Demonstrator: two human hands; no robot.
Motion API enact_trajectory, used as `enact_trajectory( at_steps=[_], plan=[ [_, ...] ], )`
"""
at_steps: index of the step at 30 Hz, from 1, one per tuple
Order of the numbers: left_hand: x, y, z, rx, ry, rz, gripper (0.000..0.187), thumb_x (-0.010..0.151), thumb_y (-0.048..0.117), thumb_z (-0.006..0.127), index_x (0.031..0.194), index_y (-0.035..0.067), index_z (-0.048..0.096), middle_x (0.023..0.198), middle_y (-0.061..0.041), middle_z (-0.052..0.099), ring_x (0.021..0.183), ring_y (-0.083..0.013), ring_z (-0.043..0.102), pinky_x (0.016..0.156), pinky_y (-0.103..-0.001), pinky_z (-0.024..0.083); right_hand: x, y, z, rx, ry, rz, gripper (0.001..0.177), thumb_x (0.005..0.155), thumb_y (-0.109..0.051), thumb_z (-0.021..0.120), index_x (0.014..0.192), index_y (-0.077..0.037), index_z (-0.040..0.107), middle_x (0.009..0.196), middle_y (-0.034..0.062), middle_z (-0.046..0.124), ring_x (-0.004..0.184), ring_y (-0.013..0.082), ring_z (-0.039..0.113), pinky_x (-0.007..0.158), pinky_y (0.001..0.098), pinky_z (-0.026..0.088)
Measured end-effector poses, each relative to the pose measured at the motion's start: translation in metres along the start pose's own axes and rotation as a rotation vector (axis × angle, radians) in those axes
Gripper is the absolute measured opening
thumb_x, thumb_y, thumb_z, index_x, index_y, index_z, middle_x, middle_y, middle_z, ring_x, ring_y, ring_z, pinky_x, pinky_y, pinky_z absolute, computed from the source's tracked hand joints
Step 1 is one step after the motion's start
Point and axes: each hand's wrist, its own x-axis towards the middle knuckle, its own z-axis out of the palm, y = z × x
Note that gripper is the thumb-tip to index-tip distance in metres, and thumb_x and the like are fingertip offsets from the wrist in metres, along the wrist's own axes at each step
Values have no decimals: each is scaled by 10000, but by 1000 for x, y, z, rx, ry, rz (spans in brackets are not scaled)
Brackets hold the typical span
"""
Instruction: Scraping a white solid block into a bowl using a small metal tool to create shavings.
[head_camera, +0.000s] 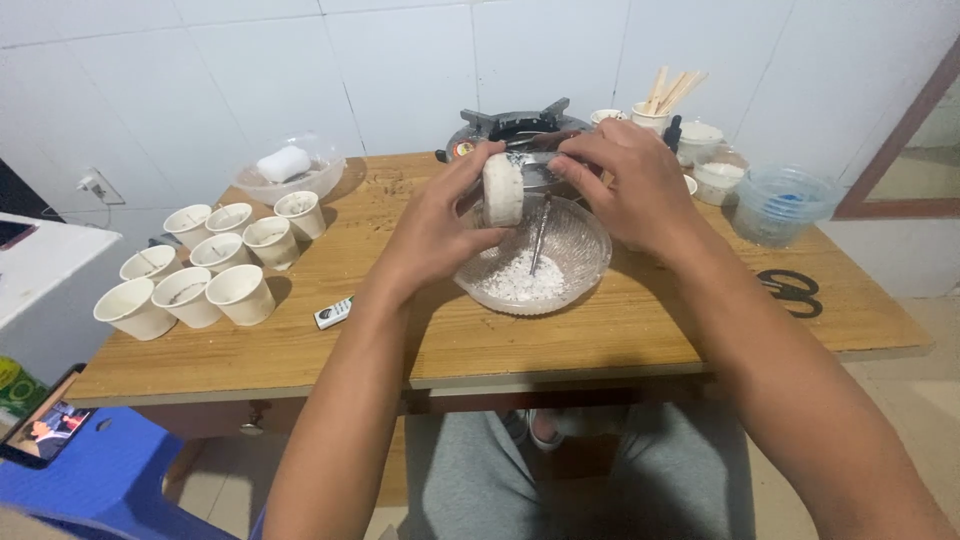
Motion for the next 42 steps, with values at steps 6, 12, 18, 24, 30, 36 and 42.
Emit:
enact_trajectory(
  at_steps=[6, 12, 18, 24, 30, 36, 42],
  plan=[
    [0, -3, -1, 18, 4, 22, 855, 610, -172, 824, 1400, 34, 571, 1399, -195, 588, 1362, -505, 409, 1059, -496, 497, 0, -1, -5, -29, -6, -19, 210, 1074, -257, 659, 1166, -108, 775, 881, 162, 697, 837, 303, 655, 839, 422, 510],
    [1, 3, -1, 21, -12, 12, 854, 612, -191, 811, 1399, 29, 565, 1399, -197, 584, 1362, -511, 407, 1064, -518, 487, 0, 1, -4, -55, -16, -20, 211, 1070, -279, 664, 1156, -122, 776, 851, 124, 686, 825, 274, 648, 830, 402, 500],
    [0, 4, -1, 3, -15, -19, 860, 609, -200, 801, 1403, 25, 560, 1408, -209, 575, 1363, -517, 396, 1074, -525, 480, 2, 1, -4, -58, -13, -12, 212, 1076, -280, 661, 1164, -123, 774, 855, 126, 683, 825, 269, 647, 835, 401, 501],
    [1, 5, -1, -4, -13, -17, 857, 607, -192, 810, 1400, 24, 566, 1407, -216, 575, 1359, -518, 407, 1064, -529, 483, 1, 4, -1, -79, 2, -4, 209, 1080, -288, 656, 1151, -132, 775, 831, 107, 662, 810, 252, 627, 830, 391, 490],
    [0, 0, 0, 18, -8, -8, 866, 605, -186, 815, 1404, 43, 570, 1414, -205, 575, 1364, -513, 400, 1066, -519, 485, 1, 1, -6, -85, -8, -15, 209, 1076, -280, 665, 1155, -122, 778, 844, 123, 662, 820, 260, 628, 844, 399, 496],
    [0, 2, 1, 4, -10, -19, 865, 606, -190, 811, 1403, 46, 573, 1412, -193, 580, 1364, -503, 410, 1070, -502, 484, 1, 4, -5, -101, -10, -24, 210, 1073, -305, 664, 1143, -146, 784, 819, 93, 651, 807, 238, 617, 839, 381, 492],
    [1, 3, 0, 13, -8, -2, 859, 605, -197, 808, 1397, 37, 575, 1404, -208, 582, 1356, -509, 417, 1063, -511, 491, 1, 0, -8, -88, -14, -33, 210, 1075, -294, 669, 1145, -130, 780, 827, 105, 652, 810, 242, 614, 840, 387, 492]
  ],
)
